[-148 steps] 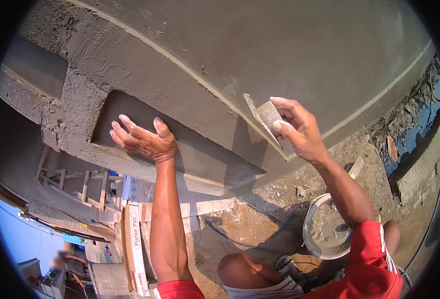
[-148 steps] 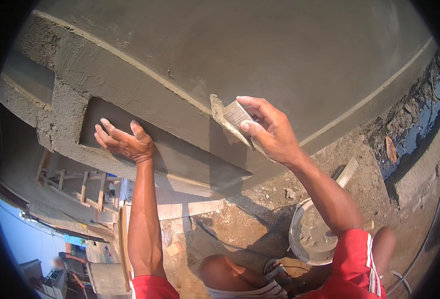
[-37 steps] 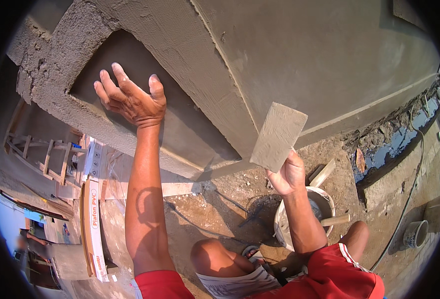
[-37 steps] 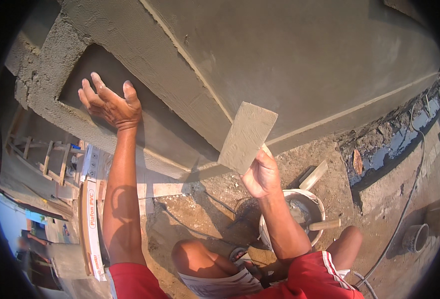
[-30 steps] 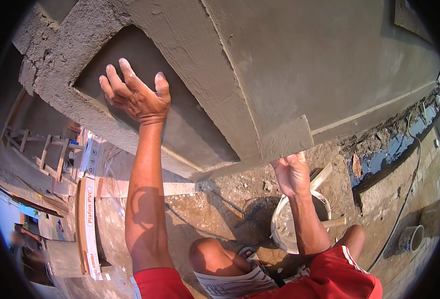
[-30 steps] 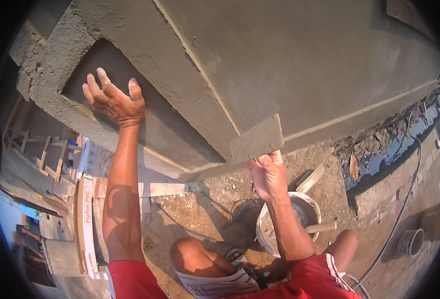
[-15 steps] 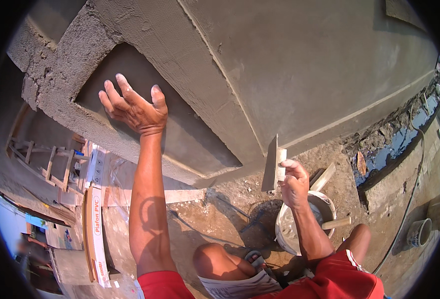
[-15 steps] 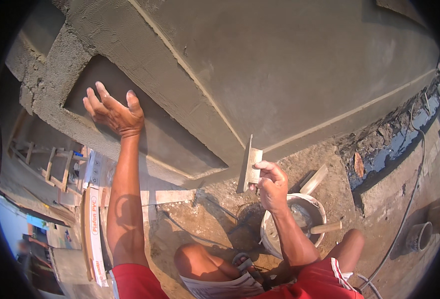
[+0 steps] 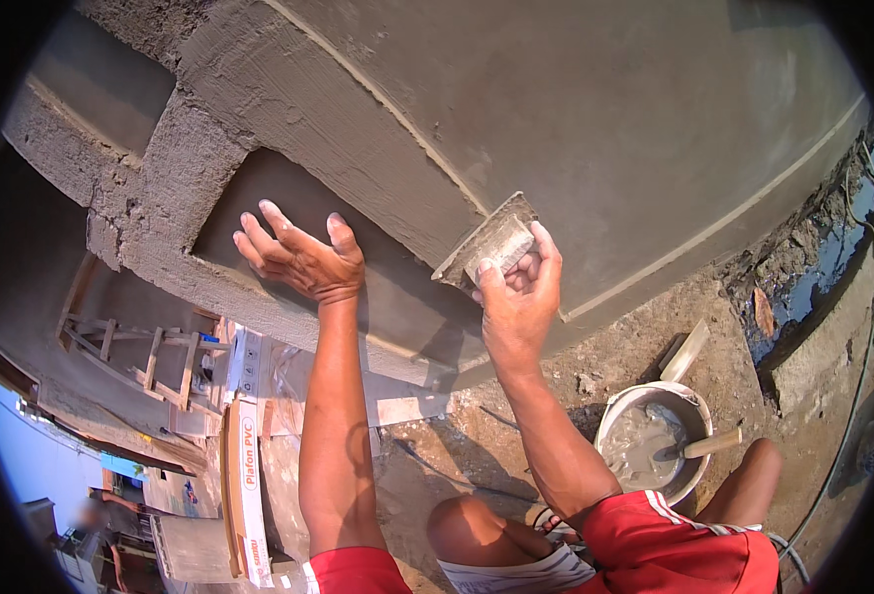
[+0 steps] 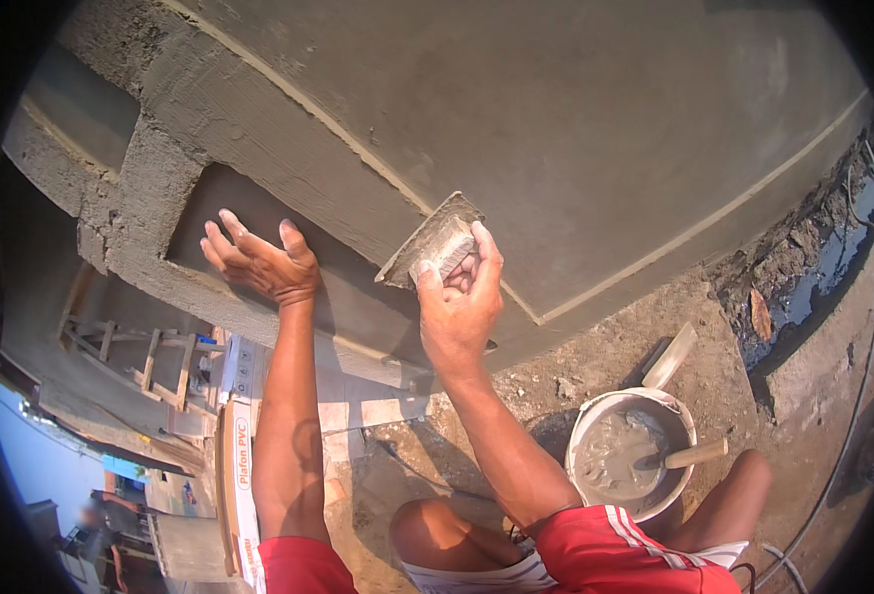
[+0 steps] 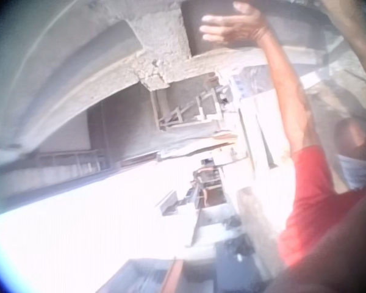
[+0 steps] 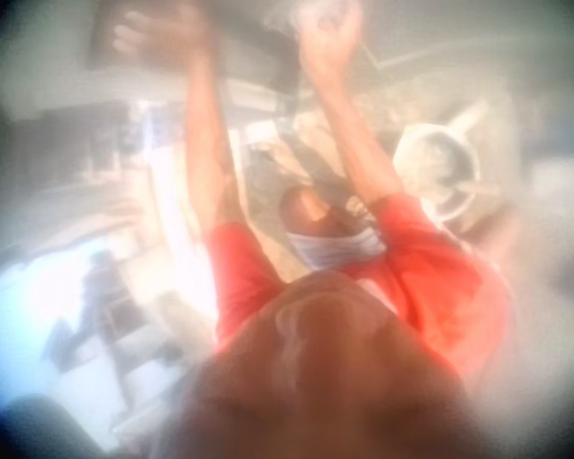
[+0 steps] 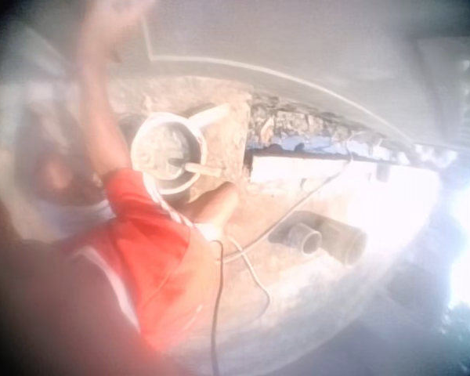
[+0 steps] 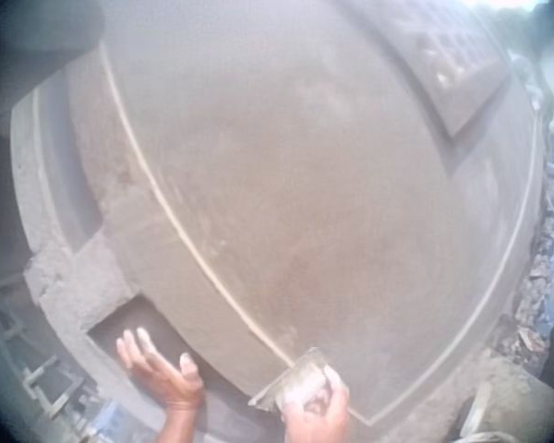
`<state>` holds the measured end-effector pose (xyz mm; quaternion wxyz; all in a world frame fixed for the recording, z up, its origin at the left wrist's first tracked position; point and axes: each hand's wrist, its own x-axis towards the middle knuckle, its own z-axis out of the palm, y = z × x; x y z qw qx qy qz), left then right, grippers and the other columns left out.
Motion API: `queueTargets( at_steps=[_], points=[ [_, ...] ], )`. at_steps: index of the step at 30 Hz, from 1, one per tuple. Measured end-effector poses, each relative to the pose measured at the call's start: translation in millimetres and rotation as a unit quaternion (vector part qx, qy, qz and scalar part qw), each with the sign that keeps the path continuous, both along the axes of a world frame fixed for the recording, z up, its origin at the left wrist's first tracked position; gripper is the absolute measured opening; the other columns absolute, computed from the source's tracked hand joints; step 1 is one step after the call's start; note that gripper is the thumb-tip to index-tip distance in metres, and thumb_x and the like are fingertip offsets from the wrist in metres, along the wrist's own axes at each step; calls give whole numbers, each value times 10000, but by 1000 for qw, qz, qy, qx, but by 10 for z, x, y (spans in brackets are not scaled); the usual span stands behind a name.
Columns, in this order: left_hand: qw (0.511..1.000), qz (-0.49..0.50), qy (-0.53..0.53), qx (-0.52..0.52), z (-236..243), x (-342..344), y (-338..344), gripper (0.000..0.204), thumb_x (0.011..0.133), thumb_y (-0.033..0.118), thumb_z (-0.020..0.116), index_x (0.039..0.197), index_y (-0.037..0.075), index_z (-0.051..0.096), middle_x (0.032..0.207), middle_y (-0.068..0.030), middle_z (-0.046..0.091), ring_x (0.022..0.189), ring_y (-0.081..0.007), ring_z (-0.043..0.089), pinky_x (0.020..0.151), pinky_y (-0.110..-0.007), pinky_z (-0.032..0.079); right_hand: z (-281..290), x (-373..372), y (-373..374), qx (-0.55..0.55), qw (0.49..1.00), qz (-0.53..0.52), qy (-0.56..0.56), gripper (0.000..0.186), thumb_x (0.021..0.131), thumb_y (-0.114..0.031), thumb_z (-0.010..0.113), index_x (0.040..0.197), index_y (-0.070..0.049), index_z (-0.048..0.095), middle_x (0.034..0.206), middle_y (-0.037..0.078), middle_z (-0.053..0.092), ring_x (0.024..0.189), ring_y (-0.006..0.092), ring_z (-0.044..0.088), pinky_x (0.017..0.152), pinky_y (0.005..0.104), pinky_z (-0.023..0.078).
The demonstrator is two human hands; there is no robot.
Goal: The person smooths wet cement on a wall using a trowel. They repeatedly apply and level the cement along a vertical section, occasionally dipping the trowel into a bucket to retrieve more material.
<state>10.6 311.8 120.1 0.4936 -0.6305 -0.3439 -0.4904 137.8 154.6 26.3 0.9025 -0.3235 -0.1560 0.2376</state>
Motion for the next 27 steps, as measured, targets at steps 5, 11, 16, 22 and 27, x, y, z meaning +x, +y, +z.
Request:
queueTargets(
  at_steps=[5,11,16,22,27],
  points=[
    [1000,4,-3,0,-1,-5,-12,766,865,506,468,1443,11,385,1475,-202,289,1376,-453,240,1075,-588,254,355,114,150,-18,999,-35,-21,597,846,17,630,1380,58,366,842,46,575,694,66,549,641,226,484],
    [1000,-10,-6,-7,5,28,-18,763,863,497,474,1447,15,382,1477,-206,285,1381,-456,232,1083,-591,241,273,-5,254,-98,991,-43,-77,606,829,-16,661,1367,54,390,760,21,524,641,102,521,617,270,476],
    [1000,-13,-1,-4,0,-3,-2,765,863,495,466,1449,12,375,1467,-210,288,1378,-456,229,1085,-596,230,-143,-476,-39,-124,965,34,-230,657,829,-14,647,1423,41,373,820,48,548,669,126,543,621,285,480],
    [1000,4,0,0,5,-74,24,758,866,506,452,1440,17,383,1449,-209,297,1376,-448,223,1074,-591,241,-557,112,-442,13,987,122,-101,700,885,-44,606,1506,13,287,1122,134,631,876,148,611,723,300,508],
    [1000,2,1,-21,3,21,-21,788,842,466,508,1464,15,329,1467,-186,239,1383,-436,198,1097,-586,218,-320,1066,-253,68,967,153,-192,619,925,-135,632,1466,6,365,1167,140,643,1004,172,631,808,307,530]
  ],
)
